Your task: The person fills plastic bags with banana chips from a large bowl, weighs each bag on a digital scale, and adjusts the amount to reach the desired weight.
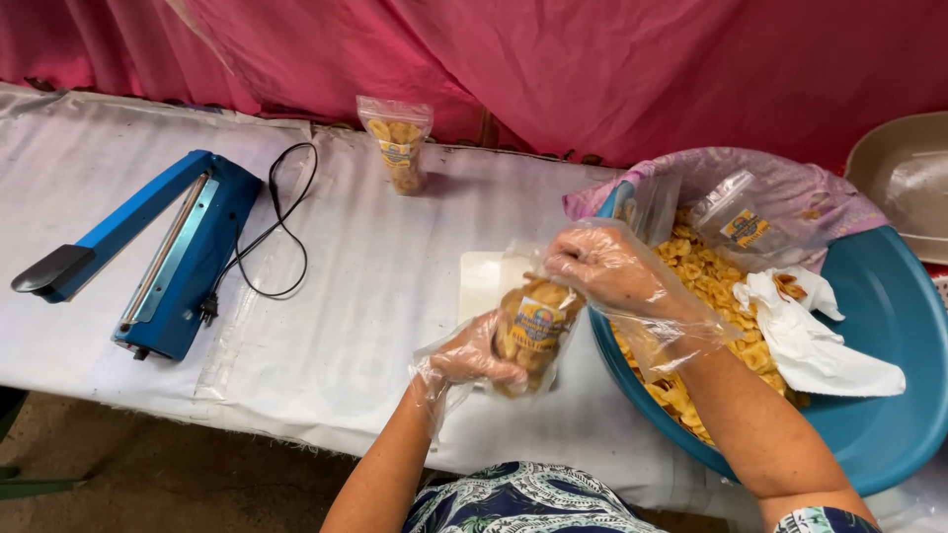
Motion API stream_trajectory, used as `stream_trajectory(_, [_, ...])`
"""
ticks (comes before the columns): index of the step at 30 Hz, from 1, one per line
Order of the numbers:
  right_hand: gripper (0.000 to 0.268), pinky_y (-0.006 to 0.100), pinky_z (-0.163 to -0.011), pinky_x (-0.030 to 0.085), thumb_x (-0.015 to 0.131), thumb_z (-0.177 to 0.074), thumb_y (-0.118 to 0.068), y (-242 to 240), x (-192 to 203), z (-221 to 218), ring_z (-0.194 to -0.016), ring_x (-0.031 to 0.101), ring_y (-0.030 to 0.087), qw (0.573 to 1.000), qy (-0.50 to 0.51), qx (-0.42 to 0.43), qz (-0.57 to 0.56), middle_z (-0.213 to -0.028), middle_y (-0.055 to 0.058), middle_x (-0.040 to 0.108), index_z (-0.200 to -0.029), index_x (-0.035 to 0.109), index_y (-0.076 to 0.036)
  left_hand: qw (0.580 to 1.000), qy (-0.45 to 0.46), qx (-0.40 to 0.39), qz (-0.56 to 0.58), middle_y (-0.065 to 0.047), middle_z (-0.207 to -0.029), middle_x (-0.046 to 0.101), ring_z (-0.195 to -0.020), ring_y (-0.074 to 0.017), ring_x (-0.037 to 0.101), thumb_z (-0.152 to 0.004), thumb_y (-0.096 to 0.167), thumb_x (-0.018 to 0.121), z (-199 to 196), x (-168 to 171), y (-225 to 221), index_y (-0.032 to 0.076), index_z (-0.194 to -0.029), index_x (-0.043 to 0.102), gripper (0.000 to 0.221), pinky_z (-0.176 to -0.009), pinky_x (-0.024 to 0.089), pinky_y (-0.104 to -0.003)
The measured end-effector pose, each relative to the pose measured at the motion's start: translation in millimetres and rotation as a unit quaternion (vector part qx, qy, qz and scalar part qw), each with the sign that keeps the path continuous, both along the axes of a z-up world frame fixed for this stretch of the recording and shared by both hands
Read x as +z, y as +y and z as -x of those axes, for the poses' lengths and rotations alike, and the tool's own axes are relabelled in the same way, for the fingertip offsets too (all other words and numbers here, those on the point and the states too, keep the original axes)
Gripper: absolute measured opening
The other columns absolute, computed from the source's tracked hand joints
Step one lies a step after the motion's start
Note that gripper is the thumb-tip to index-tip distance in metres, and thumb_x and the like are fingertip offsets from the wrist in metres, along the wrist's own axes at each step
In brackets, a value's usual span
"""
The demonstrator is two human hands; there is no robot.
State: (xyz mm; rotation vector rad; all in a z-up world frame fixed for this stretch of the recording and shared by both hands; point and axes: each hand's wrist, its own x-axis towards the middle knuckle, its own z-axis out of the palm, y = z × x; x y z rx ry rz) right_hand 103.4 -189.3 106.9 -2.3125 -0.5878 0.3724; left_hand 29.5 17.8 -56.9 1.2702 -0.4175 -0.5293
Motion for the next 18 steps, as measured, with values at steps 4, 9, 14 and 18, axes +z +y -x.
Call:
stream_trajectory(4, [0.02,0.042,-0.067,0.053,0.068,-0.092,-0.023,4.9,6.7,-23.4,-0.073,0.067,0.03,0.99,-0.109,0.086,0.026,-0.077,0.014,0.07,-0.086,0.072,-0.005,1.0,0.022,0.019,-0.011,-0.012,-0.129,0.069,-0.12,-0.0221,0.065,-0.066,0.029,0.093,3.9,-45.5,13.9,0.003,-0.142,0.054,0.09,-0.106,0.053,-0.037])
stream_trajectory(9, [0.019,0.047,-0.066,0.052,0.065,-0.095,-0.022,23.2,10.8,-93.6,-0.074,0.066,0.034,0.965,-0.223,0.126,0.055,-0.08,0.017,0.068,-0.088,0.068,-0.004,0.98,0.131,0.15,-0.023,-0.017,-0.116,0.074,-0.108,-0.0268,0.073,-0.077,0.023,0.086,-3.7,-92.3,32.0,-0.004,-0.124,0.063,0.058,-0.096,0.063,-0.039])
stream_trajectory(14, [0.027,0.05,-0.078,0.053,0.064,-0.1,-0.028,69.6,-36.7,-174.8,-0.086,0.068,0.037,0.928,-0.307,0.135,0.163,-0.086,0.018,0.069,-0.085,0.068,-0.006,0.966,0.137,0.218,-0.021,-0.015,-0.114,0.073,-0.107,-0.0229,0.068,-0.084,0.015,0.081,26.3,-108.4,64.7,-0.003,-0.126,0.065,0.048,-0.094,0.059,-0.035])
stream_trajectory(18, [0.027,0.049,-0.082,0.051,0.064,-0.097,-0.033,113.3,-97.1,-234.2,-0.093,0.066,0.037,0.938,-0.295,0.127,0.131,-0.096,0.018,0.068,-0.094,0.068,-0.006,0.952,0.173,0.25,0.021,-0.015,-0.114,0.07,-0.109,-0.0223,0.069,-0.085,0.013,0.078,43.2,-114.7,91.7,-0.004,-0.124,0.063,0.045,-0.093,0.06,-0.037])
